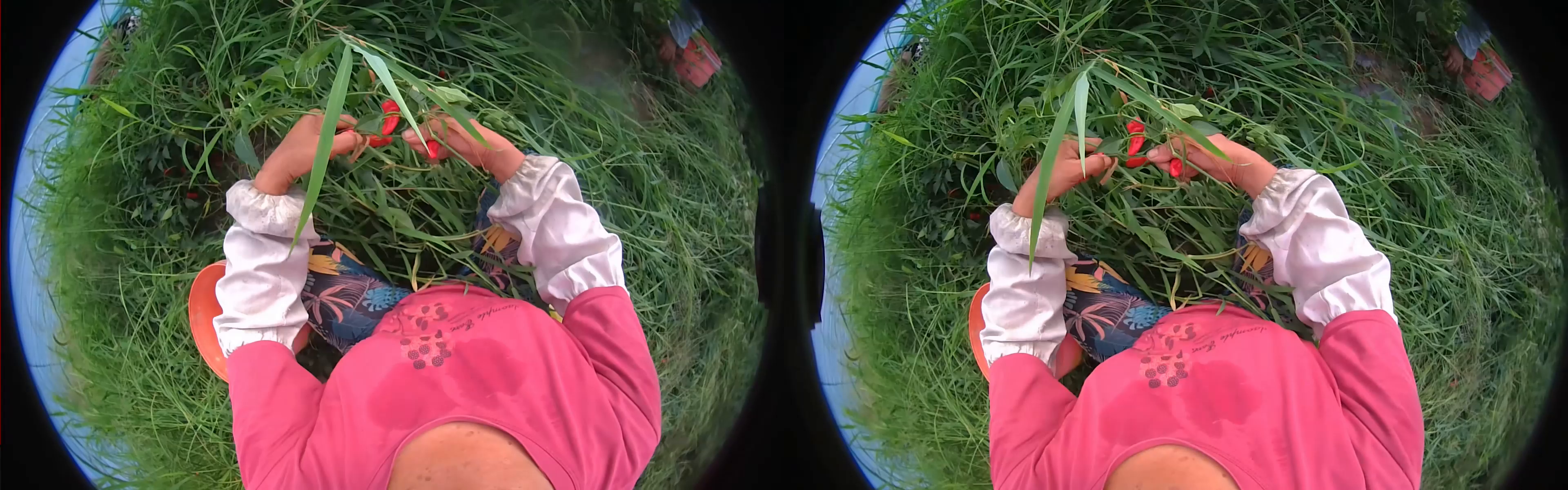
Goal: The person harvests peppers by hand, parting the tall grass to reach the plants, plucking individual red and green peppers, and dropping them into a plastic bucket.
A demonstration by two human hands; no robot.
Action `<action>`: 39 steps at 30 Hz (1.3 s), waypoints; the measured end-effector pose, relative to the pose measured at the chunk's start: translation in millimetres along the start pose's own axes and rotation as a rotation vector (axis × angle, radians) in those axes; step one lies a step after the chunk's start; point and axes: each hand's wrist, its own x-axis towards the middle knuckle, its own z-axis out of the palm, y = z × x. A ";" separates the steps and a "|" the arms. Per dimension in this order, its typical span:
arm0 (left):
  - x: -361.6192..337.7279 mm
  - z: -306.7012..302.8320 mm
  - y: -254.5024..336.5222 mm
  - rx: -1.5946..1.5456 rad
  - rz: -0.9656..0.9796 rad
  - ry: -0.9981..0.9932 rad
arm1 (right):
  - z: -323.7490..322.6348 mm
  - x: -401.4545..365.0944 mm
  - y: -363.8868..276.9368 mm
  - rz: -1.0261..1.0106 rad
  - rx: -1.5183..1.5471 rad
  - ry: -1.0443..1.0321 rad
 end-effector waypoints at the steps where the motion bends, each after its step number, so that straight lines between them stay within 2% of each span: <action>1: 0.6 -0.6 4.3 -0.003 -0.002 0.002 | 1.5 0.2 -2.5 0.003 -0.001 -0.002; 3: 2.7 -4.8 28.9 0.235 -0.107 0.052 | 2.8 4.3 -7.3 0.082 0.013 0.030; 4: 1.2 1.0 45.4 0.274 -0.070 0.138 | -6.8 6.5 -8.1 0.093 0.090 -0.004; 5: 3.9 -0.6 39.4 0.275 -0.072 0.141 | -13.9 13.1 -1.4 0.093 0.089 -0.008; 7: 12.6 -1.2 24.1 0.299 0.206 0.191 | -21.7 22.7 17.2 0.015 0.300 -0.092; 8: 12.9 0.6 20.7 0.141 0.281 0.190 | -25.4 21.9 20.9 0.018 0.339 -0.124; 9: 11.1 1.5 17.5 0.141 0.280 0.190 | -26.5 22.6 24.8 0.019 0.339 -0.124; 10: 7.9 2.9 19.4 -0.046 0.132 0.175 | -25.3 22.7 26.4 0.004 0.351 -0.087; 11: 5.5 3.4 20.4 -0.233 -0.018 0.158 | -27.2 22.9 25.0 -0.008 0.342 -0.187; 12: 4.8 3.3 15.6 -0.307 -0.075 0.136 | -28.6 22.7 22.8 -0.020 0.332 -0.287; 13: 2.6 0.6 14.0 -0.305 -0.075 0.139 | -25.8 20.6 21.6 -0.021 0.331 -0.290; 15: -1.2 -4.9 11.8 -0.473 -0.143 -0.057 | -17.7 14.8 20.7 0.001 0.300 -0.233; 19: -5.7 -11.1 13.8 -0.512 -0.199 -0.129 | -15.1 11.3 19.8 0.010 0.221 -0.248; 23: -11.5 -7.1 35.1 -0.624 -0.128 -0.310 | -13.2 1.0 12.0 -0.018 0.248 -0.311; 29: -26.1 -7.2 26.5 -0.657 -0.265 -0.444 | -14.3 1.6 16.3 -0.041 0.185 -0.394; 31: -39.3 -9.5 15.3 -0.677 -0.127 -0.357 | -17.3 -0.1 17.0 -0.024 0.277 -0.331; 32: -39.6 -24.8 23.8 -0.778 0.148 -0.461 | -34.6 0.5 16.9 -0.063 0.491 -0.370; 33: -42.1 -36.2 22.0 -0.863 0.358 -0.471 | -49.0 0.3 17.9 -0.135 0.551 -0.324; 34: -53.6 -49.4 18.4 -0.933 0.411 -0.385 | -59.5 4.9 18.6 -0.163 0.592 -0.302; 35: -65.1 -58.3 17.2 -0.985 0.371 -0.291 | -65.5 7.5 19.4 -0.188 0.635 -0.277; 37: -73.2 -51.9 13.4 -1.170 0.202 -0.087 | -65.0 15.5 20.6 -0.215 0.662 -0.342; 39: -64.1 -35.5 6.6 -1.164 0.096 -0.029 | -63.5 20.8 16.9 -0.247 0.691 -0.424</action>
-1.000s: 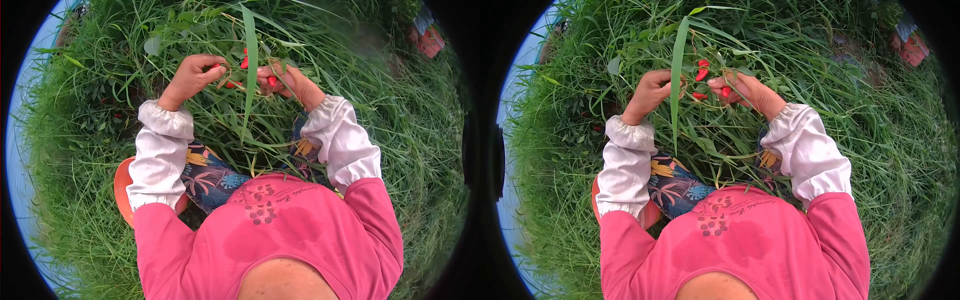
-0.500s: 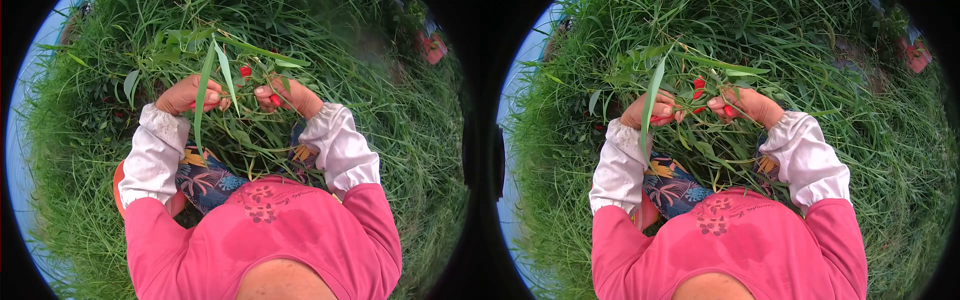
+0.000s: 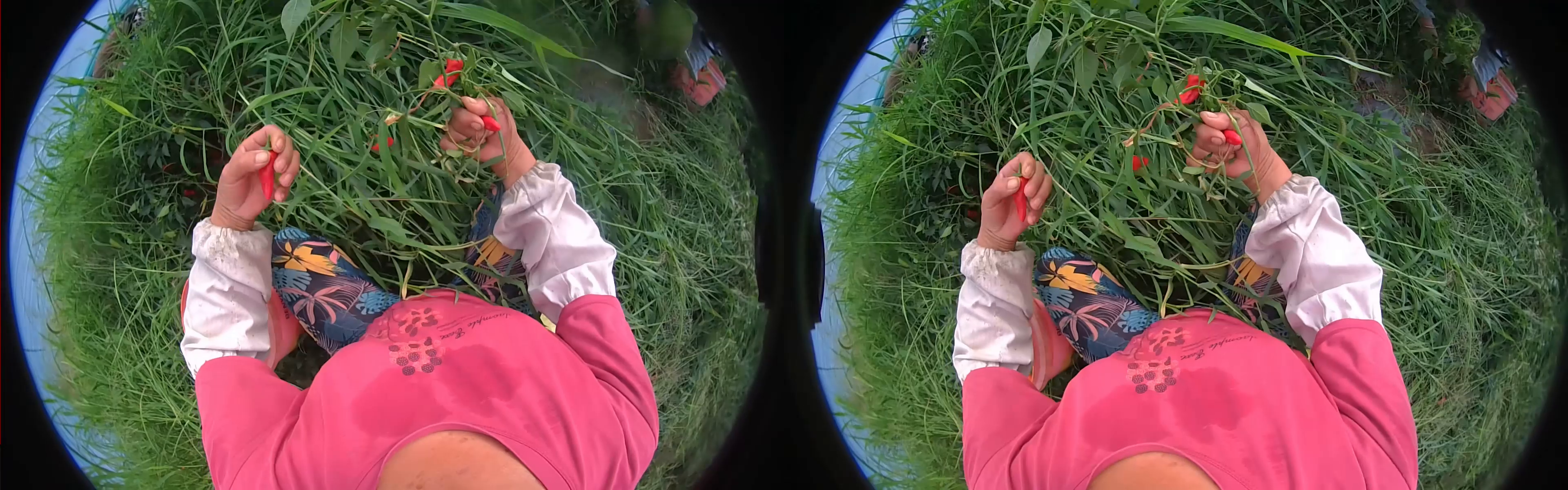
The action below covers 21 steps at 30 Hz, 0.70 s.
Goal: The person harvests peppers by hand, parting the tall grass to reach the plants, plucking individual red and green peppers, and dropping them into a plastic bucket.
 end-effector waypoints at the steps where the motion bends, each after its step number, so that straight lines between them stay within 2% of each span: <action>1: 6.5 8.6 -11.9 -0.001 -0.021 0.072 | 1.1 -0.5 -0.2 -0.007 0.026 -0.004; 4: 22.9 6.9 -55.1 -0.048 -0.101 0.173 | -6.3 -4.4 2.8 -0.038 0.133 0.036; 7: 30.1 10.8 -93.8 0.064 -0.351 0.296 | -3.8 -9.9 -1.9 -0.110 0.110 -0.036; 10: 37.7 28.5 -112.4 0.018 -0.458 0.246 | -1.5 -9.6 -2.7 -0.094 0.110 -0.089; 12: 42.4 34.5 -112.9 0.035 -0.453 0.232 | 1.8 -9.6 -2.8 -0.089 0.091 -0.069; 14: 48.7 36.0 -112.4 0.005 -0.249 0.336 | 5.9 -12.0 -2.0 -0.081 0.072 -0.049; 15: 51.6 29.2 -113.9 -0.004 -0.197 0.366 | 7.8 -13.8 -1.6 -0.096 0.043 0.025; 16: 53.0 25.5 -108.9 -0.003 -0.195 0.366 | 8.7 -14.3 -1.7 -0.111 0.015 0.099; 19: 51.8 9.2 -89.6 -0.036 -0.184 0.394 | 9.1 -14.3 -3.9 -0.058 0.017 0.147; 21: 41.0 -5.6 -69.5 -0.029 -0.235 0.268 | 7.2 -12.8 -6.8 -0.028 0.025 0.137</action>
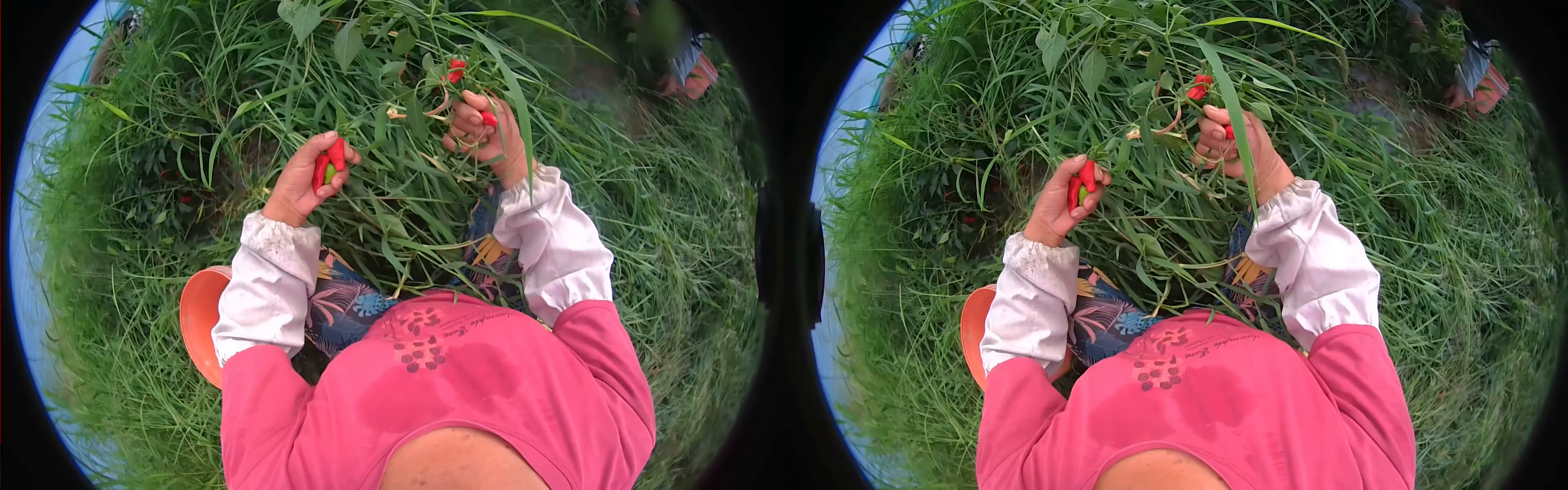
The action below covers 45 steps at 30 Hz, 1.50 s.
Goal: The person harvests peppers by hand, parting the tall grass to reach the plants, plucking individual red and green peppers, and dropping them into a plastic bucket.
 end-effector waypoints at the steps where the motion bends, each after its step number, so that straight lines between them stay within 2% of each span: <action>1: -6.5 -9.6 8.1 0.045 -0.030 -0.039 | -1.0 1.6 -1.2 0.035 0.007 -0.014; 3: -26.5 -10.1 30.2 0.424 -0.031 -0.029 | -1.2 1.3 -0.5 0.066 0.016 -0.024; 4: -31.7 -8.7 38.9 0.704 -0.104 0.083 | -0.3 0.9 0.8 0.105 -0.093 0.008; 5: -32.5 -15.8 41.4 0.705 -0.105 0.083 | 12.8 2.4 1.9 0.145 -0.201 0.038; 6: -32.3 -24.7 42.9 1.031 -0.097 0.182 | 29.9 2.2 12.7 0.110 -0.231 0.335; 7: -34.6 -20.4 45.9 1.357 -0.088 0.287 | 29.8 1.8 16.4 0.112 -0.228 0.331; 8: -37.6 -16.1 51.9 1.518 -0.115 0.347 | 27.5 1.7 20.4 0.163 -0.221 0.265; 9: -39.0 -9.5 53.7 1.519 -0.114 0.347 | 25.2 1.8 23.1 0.214 -0.216 0.200; 11: -40.6 0.5 53.6 1.697 0.191 0.554 | 20.0 3.6 26.6 0.247 -0.254 0.135; 12: -37.9 -4.7 48.4 1.684 0.372 0.603 | 17.9 5.1 27.5 0.280 -0.293 0.070; 13: -35.3 -6.9 45.9 1.683 0.376 0.606 | 20.4 7.4 26.2 0.312 -0.333 0.003; 14: -31.9 -7.3 44.8 1.760 0.485 0.662 | 27.8 7.0 26.7 0.340 -0.358 0.127; 15: -28.3 -7.1 44.1 1.835 0.598 0.717 | 31.3 5.3 28.2 0.334 -0.366 0.124; 17: -21.3 -16.6 43.8 1.885 0.601 0.750 | 31.3 5.0 29.6 0.286 -0.360 0.091; 18: -18.7 -35.1 47.0 1.947 0.585 0.872 | 14.7 4.9 30.8 0.295 -0.369 -0.001; 19: -19.3 -56.5 50.4 2.004 0.564 0.998 | 11.4 0.8 28.0 0.292 -0.375 -0.004; 20: -26.1 -82.5 57.8 1.877 0.472 1.029 | 10.4 -3.5 25.6 0.260 -0.274 0.063; 21: -28.6 -115.0 68.6 1.436 0.231 0.915 | 10.3 -4.9 24.3 0.218 -0.175 0.130; 22: -32.9 -100.3 72.0 1.066 0.200 0.762 | 9.7 -7.4 28.1 0.127 -0.180 0.186; 23: -43.6 -72.8 70.6 0.698 0.153 0.603 | 7.5 -4.8 29.1 0.119 -0.175 0.190; 25: -42.9 -21.2 65.7 0.537 0.185 0.363 | 5.3 7.4 29.2 0.201 -0.128 0.067; 26: -38.4 -4.2 63.2 0.523 0.199 0.229 | 14.2 9.4 24.7 0.208 -0.210 -0.040; 30: -2.3 52.5 44.4 0.708 0.090 0.075 | 24.4 6.4 26.7 0.282 -0.358 -0.101; 33: 17.6 54.2 26.4 0.749 0.073 0.067 | 27.2 7.2 29.0 0.372 -0.417 -0.081; 34: 18.7 69.8 28.5 0.623 0.112 -0.071 | 27.2 5.4 27.6 0.360 -0.435 -0.106; 37: 23.8 61.2 19.8 0.717 0.157 -0.064 | 25.8 7.6 32.7 0.459 -0.509 0.012; 39: 19.9 52.1 17.8 0.811 0.104 -0.012 | 25.6 11.2 39.5 0.519 -0.487 0.064; 41: 29.0 13.3 -1.4 0.959 0.551 0.097 | 22.8 15.6 51.8 0.621 -0.788 0.197; 42: 25.4 -8.0 0.0 1.457 0.986 0.168 | 3.4 14.2 65.6 0.456 -1.116 -0.082; 44: 20.4 -39.7 10.0 1.608 0.667 0.385 | 10.7 13.4 74.4 0.240 -1.255 -0.227; 45: 14.4 -60.1 18.6 1.564 0.621 0.444 | 9.5 14.1 75.0 0.217 -1.392 -0.381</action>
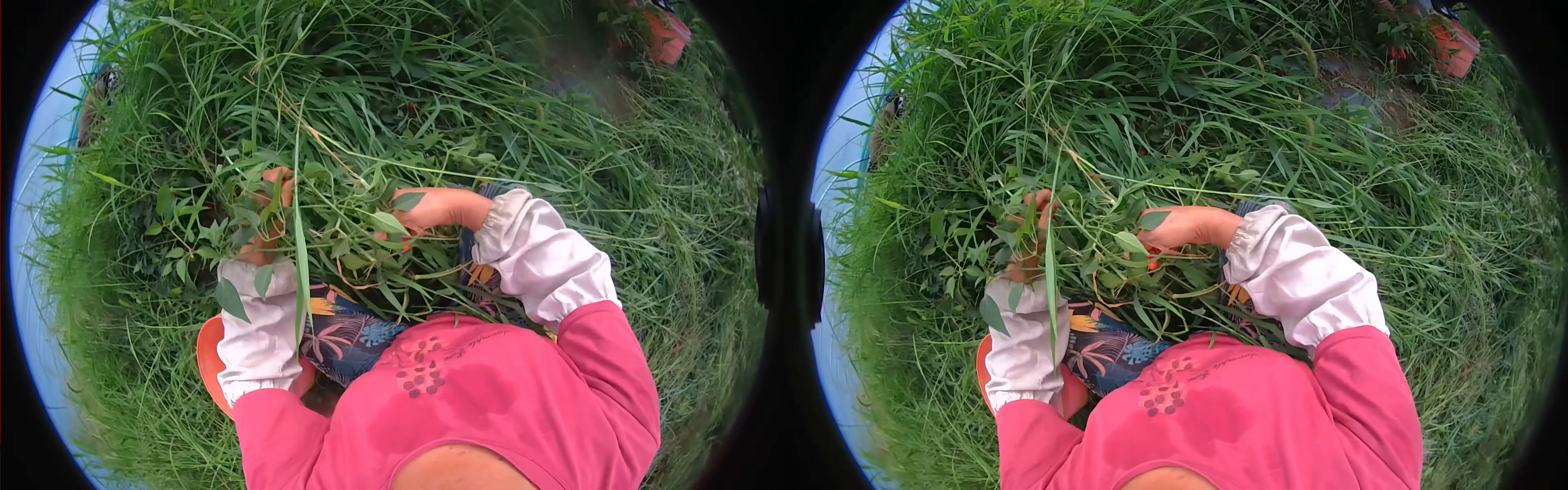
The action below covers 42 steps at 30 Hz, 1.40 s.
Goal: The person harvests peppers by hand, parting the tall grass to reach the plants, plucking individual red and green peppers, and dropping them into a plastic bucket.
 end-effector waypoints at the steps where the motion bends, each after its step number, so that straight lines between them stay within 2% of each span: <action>1: -6.9 -12.8 -21.8 -0.166 -0.076 0.048 | 0.2 0.7 1.3 -0.091 -0.153 -0.081; 2: -13.1 -26.7 -45.3 -0.428 -0.192 0.099 | -0.8 -2.5 -1.3 -0.087 -0.150 -0.073; 3: -24.9 -39.7 -63.7 -0.646 -0.247 0.151 | -2.8 -6.1 -7.6 -0.076 0.005 0.048; 4: -34.6 -54.8 -46.7 -0.748 -0.556 0.220 | -5.5 -9.2 -13.3 -0.066 0.160 0.165; 5: -49.1 -73.4 -37.7 -1.054 -0.590 0.220 | -12.5 -15.3 -13.9 0.031 0.352 0.273; 6: -65.3 -76.7 -65.8 -1.005 -0.737 0.380 | -29.5 -28.4 -49.8 0.088 0.657 0.476; 7: -83.4 -88.1 -58.1 -1.174 -0.685 0.286 | -30.9 -25.2 -39.8 0.267 0.925 0.799; 8: -100.0 -102.8 -60.3 -1.172 -0.808 0.296 | -50.8 -40.6 -42.9 0.228 0.944 0.916; 9: -112.4 -114.9 -52.8 -1.206 -0.790 0.274 | -71.7 -57.8 -25.2 0.021 1.025 0.868; 10: -130.9 -127.3 -49.8 -1.114 -0.844 0.291 | -88.6 -77.7 -24.5 0.036 0.990 1.011; 12: -167.0 -150.9 -38.1 -0.857 -0.878 0.250 | -113.4 -120.4 20.0 -0.144 1.238 1.245; 14: -211.3 -172.7 -45.3 -0.529 -0.969 0.137 | -120.5 -179.4 64.2 -0.012 1.127 1.420; 16: -253.8 -191.3 -45.2 -0.285 -1.080 -0.039 | -109.4 -242.8 147.7 0.270 1.045 1.640; 17: -272.9 -195.8 -47.8 -0.166 -1.133 -0.146 | -92.8 -271.0 144.8 0.619 1.055 1.489; 18: -295.4 -198.4 -61.0 -0.157 -1.232 -0.249 | -75.9 -300.2 174.2 0.839 0.995 1.524; 19: -313.3 -197.2 -59.5 -0.094 -1.244 -0.382 | -57.3 -309.8 154.7 0.949 0.903 1.482; 20: -323.3 -194.5 -55.8 -0.030 -1.252 -0.516 | -43.8 -330.3 161.2 0.986 0.891 1.438; 22: -324.4 -190.4 -44.8 0.084 -1.306 -0.520 | -28.9 -354.9 159.3 1.002 0.896 1.439; 24: -314.0 -194.2 -46.7 0.201 -1.339 -0.531 | -17.1 -382.9 162.6 0.981 0.763 1.321; 25: -300.5 -199.4 -56.4 0.310 -1.153 -0.493 | -21.5 -375.6 140.4 1.129 0.643 1.361; 26: -283.2 -202.2 -60.2 0.410 -0.965 -0.446 | -31.5 -368.7 120.3 1.132 0.638 1.373; 28: -202.2 -187.2 -20.2 0.400 -0.613 -0.194 | -55.0 -349.7 82.3 1.590 -0.367 1.089; 29: -155.7 -171.5 9.7 0.308 -0.471 -0.069 | -57.8 -318.8 43.0 1.553 -0.600 1.183; 30: -115.4 -154.8 32.3 0.312 -0.174 0.023 | -65.5 -301.3 25.7 1.437 -0.718 1.270; 33: -5.4 -88.5 109.9 0.115 0.315 0.109 | -90.0 -244.5 -12.6 0.998 -0.958 1.403; 35: 59.7 -26.5 136.0 -0.023 0.530 0.085 | -101.4 -193.3 -37.0 0.679 -0.933 1.360; 36: 87.8 8.4 143.7 -0.103 0.560 0.041 | -105.1 -165.1 -36.5 0.481 -0.718 1.401; 37: 108.9 42.2 151.9 -0.140 0.521 -0.022 | -109.1 -139.2 -35.2 0.359 -0.635 1.336; 38: 129.0 79.5 146.6 -0.093 0.597 -0.030 | -112.2 -114.1 -25.3 0.238 -0.388 1.261; 40: 139.3 135.1 127.1 0.127 0.560 -0.186 | -117.7 -70.7 -18.3 0.278 -0.118 1.027; 41: 134.0 151.3 108.5 0.326 0.528 -0.306 | -120.6 -51.1 7.6 0.168 0.017 0.998; 42: 123.7 149.2 97.0 0.450 0.445 -0.538 | -122.5 -35.9 17.6 0.158 0.119 0.939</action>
